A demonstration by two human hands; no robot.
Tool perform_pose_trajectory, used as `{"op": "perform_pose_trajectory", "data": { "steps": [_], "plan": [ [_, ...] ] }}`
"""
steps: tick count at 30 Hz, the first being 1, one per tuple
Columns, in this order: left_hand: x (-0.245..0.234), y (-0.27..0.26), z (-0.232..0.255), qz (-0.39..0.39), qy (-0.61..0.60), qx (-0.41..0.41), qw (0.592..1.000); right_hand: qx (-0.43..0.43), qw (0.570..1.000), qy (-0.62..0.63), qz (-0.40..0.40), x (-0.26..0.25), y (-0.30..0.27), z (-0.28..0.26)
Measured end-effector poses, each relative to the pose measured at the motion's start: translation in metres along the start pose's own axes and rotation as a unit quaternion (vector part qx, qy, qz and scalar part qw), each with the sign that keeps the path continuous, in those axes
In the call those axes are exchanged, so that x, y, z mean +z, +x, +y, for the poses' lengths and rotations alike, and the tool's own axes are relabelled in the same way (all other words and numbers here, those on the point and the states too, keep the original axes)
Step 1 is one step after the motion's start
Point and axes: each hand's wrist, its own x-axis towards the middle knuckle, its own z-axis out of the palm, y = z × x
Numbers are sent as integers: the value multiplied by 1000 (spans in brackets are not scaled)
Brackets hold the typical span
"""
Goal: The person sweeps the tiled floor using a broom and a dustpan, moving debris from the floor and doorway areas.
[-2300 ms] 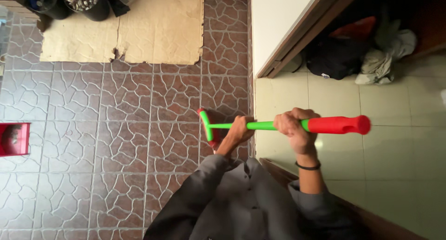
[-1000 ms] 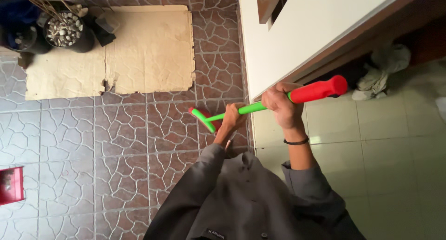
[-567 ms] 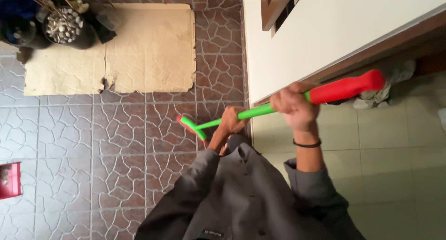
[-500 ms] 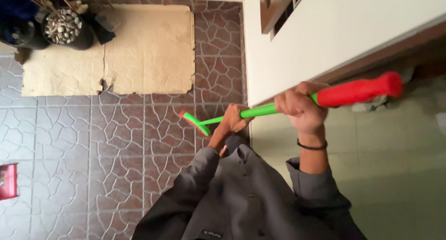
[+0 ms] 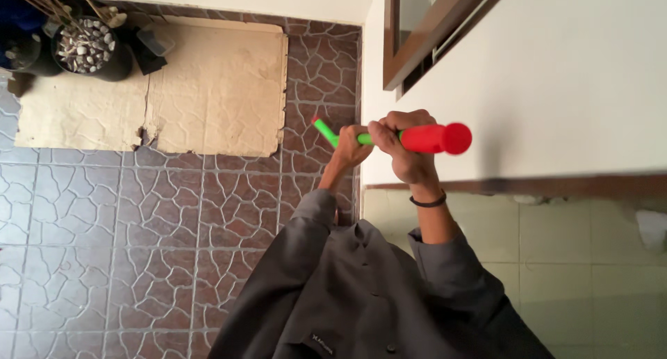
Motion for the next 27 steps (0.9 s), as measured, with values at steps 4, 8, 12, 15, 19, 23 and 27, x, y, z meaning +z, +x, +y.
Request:
{"op": "perform_pose_trajectory", "data": {
  "steps": [4, 8, 12, 15, 19, 23, 27],
  "plan": [
    [-4, -10, -20, 34, 28, -65, 997, 9, 981, 190, -44, -11, 27, 32],
    [-13, -31, -31, 32, 68, -94, 993, 48, 956, 286, -52, -18, 41, 56],
    [-29, -46, -33, 64, 111, -160, 979, 83, 943, 320, -33, -11, 50, 77],
    [-40, -47, -27, 77, 125, -164, 975, 89, 936, 339, -33, -5, 58, 84],
    [-45, -23, -12, 81, 110, -137, 981, 67, 937, 340, -45, -10, 75, 64],
    [-45, 21, 3, 60, 85, -88, 991, 26, 949, 309, -52, -27, 89, 24],
    [-38, 80, 4, 53, 52, -20, 997, -29, 961, 272, -46, -31, 106, 2]
  ]
}}
